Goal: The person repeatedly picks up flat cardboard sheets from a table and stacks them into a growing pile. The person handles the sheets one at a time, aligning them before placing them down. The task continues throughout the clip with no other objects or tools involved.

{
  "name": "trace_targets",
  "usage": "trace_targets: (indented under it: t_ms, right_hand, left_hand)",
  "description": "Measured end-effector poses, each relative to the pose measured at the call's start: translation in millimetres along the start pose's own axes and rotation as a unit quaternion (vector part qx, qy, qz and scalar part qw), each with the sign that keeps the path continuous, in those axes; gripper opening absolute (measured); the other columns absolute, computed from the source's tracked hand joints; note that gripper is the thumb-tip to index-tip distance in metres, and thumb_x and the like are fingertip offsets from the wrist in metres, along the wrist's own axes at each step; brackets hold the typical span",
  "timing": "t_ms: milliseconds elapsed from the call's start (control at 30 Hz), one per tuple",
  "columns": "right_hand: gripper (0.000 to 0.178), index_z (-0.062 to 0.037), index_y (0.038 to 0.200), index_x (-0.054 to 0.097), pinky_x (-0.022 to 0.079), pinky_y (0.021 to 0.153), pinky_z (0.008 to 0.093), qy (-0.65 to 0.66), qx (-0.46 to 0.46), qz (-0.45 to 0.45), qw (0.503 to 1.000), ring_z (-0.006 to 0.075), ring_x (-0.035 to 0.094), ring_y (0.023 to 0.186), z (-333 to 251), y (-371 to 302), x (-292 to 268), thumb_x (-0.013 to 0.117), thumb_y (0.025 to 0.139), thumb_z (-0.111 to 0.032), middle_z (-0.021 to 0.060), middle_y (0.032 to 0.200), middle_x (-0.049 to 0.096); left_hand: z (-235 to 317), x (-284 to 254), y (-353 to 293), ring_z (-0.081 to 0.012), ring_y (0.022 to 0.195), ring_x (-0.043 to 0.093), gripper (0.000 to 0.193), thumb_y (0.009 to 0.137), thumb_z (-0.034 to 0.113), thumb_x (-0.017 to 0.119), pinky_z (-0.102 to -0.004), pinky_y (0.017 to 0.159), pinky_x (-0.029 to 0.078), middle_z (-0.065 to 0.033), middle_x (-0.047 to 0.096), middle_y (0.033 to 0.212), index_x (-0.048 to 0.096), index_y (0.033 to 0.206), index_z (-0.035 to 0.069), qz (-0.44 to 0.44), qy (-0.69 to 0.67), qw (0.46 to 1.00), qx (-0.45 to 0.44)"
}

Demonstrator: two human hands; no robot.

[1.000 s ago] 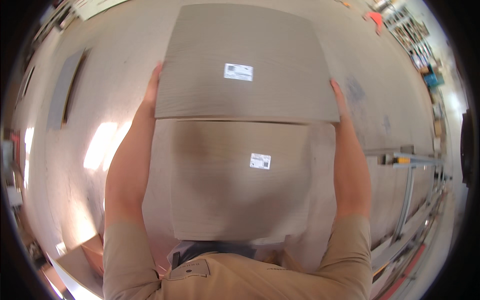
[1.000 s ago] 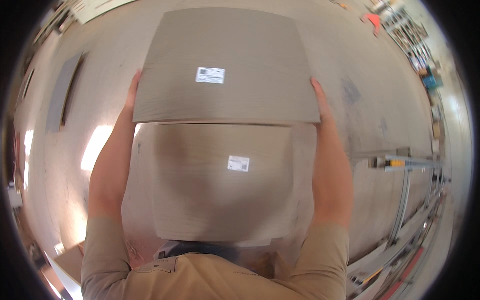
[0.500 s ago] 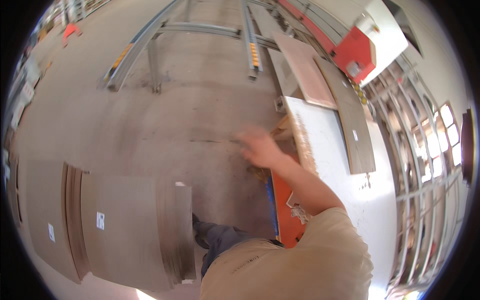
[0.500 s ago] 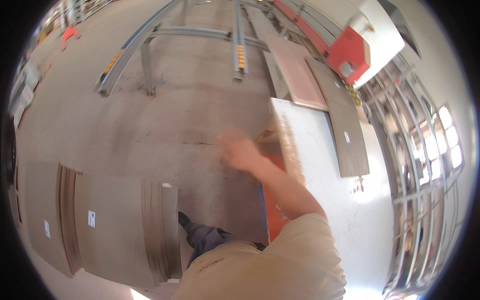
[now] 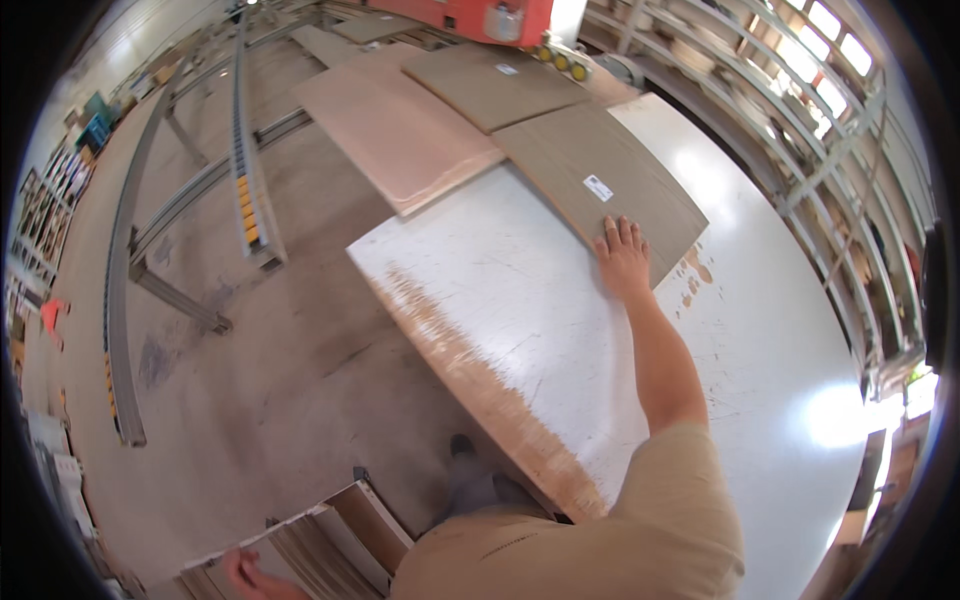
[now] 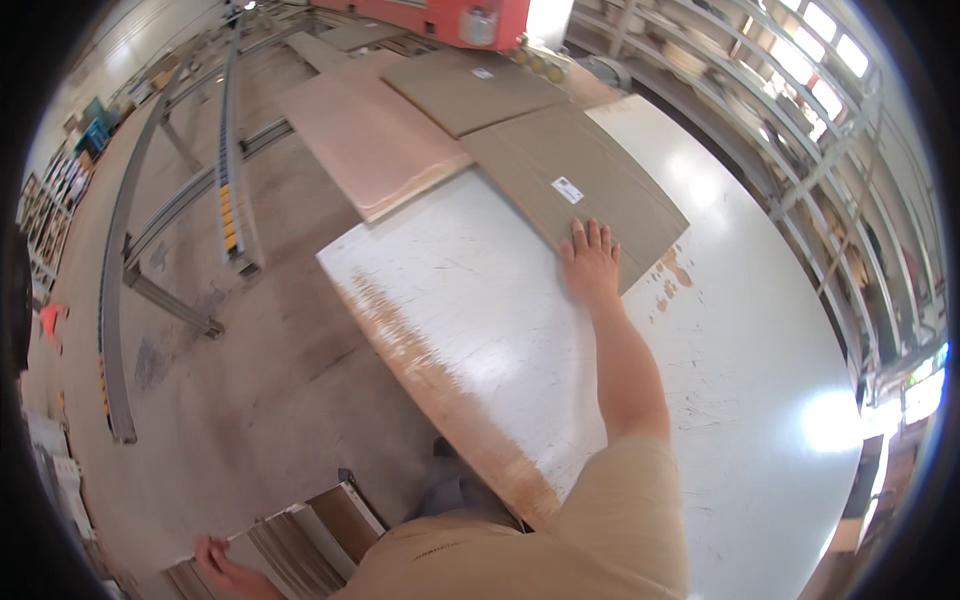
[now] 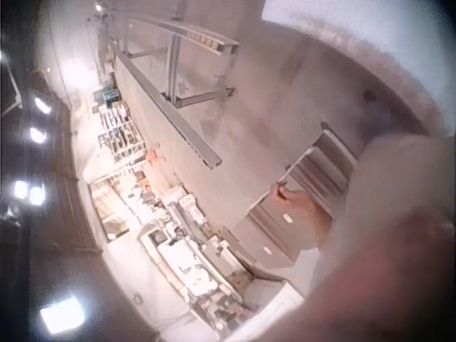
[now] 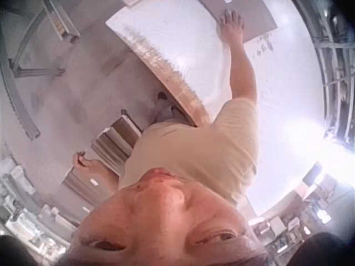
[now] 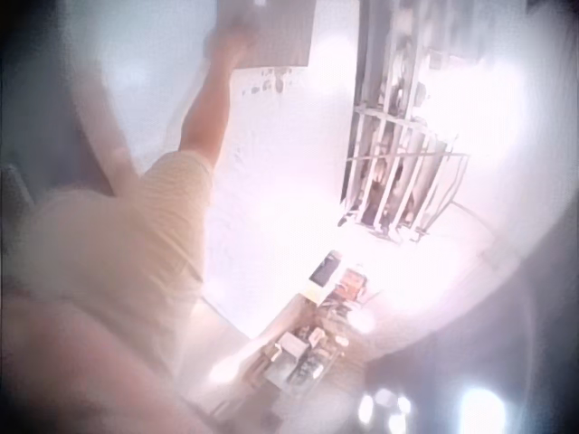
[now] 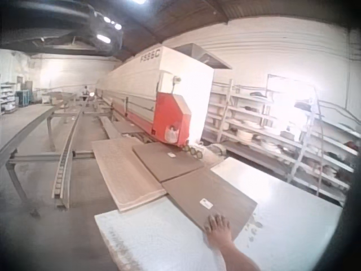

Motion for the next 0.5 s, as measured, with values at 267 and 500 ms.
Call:
trace_targets:
  t_ms: [267, 500]
  right_hand:
    - [0.058, -0.0164, 0.15, 0.032, 0.013, 0.119, 0.0498, -0.037, 0.011, -0.072, 0.997, 0.0314, 0.016, 0.147, 38, -115, -45, 0.043, 0.098, -0.039, 0.0089, 0.158, 0.024]
    - [0.061, -0.0126, 0.144, 0.041, 0.018, 0.116, 0.053, 0.038, 0.024, -0.046, 0.998, 0.0361, 0.026, 0.143, 61, -150, -67, 0.06, 0.089, -0.032, 0.0147, 0.154, 0.031]
  left_hand:
    - [168, 273, 76, -0.0193, 0.09, 0.059, 0.024, 0.093, 0.014, 0.058, -0.0341, 0.084, 0.048, -0.0116, 0.061, 0.108, 0.06, 0.113, 0.0, -0.263, -0.299, 0.907, 0.135]
    - [321, 520, 98, -0.0346, 0.108, 0.058, 0.038, 0.095, 0.025, 0.056, -0.0398, 0.093, 0.045, -0.0193, 0.061, 0.117, 0.052, 0.122, -0.001, -0.388, -0.212, 0.806, 0.393]
Point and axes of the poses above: each hand's wrist, its own y-axis towards the middle knuckle, its own x-axis out of the palm, z = x × y, the point moved 2 cm from there along y, towards the middle knuckle
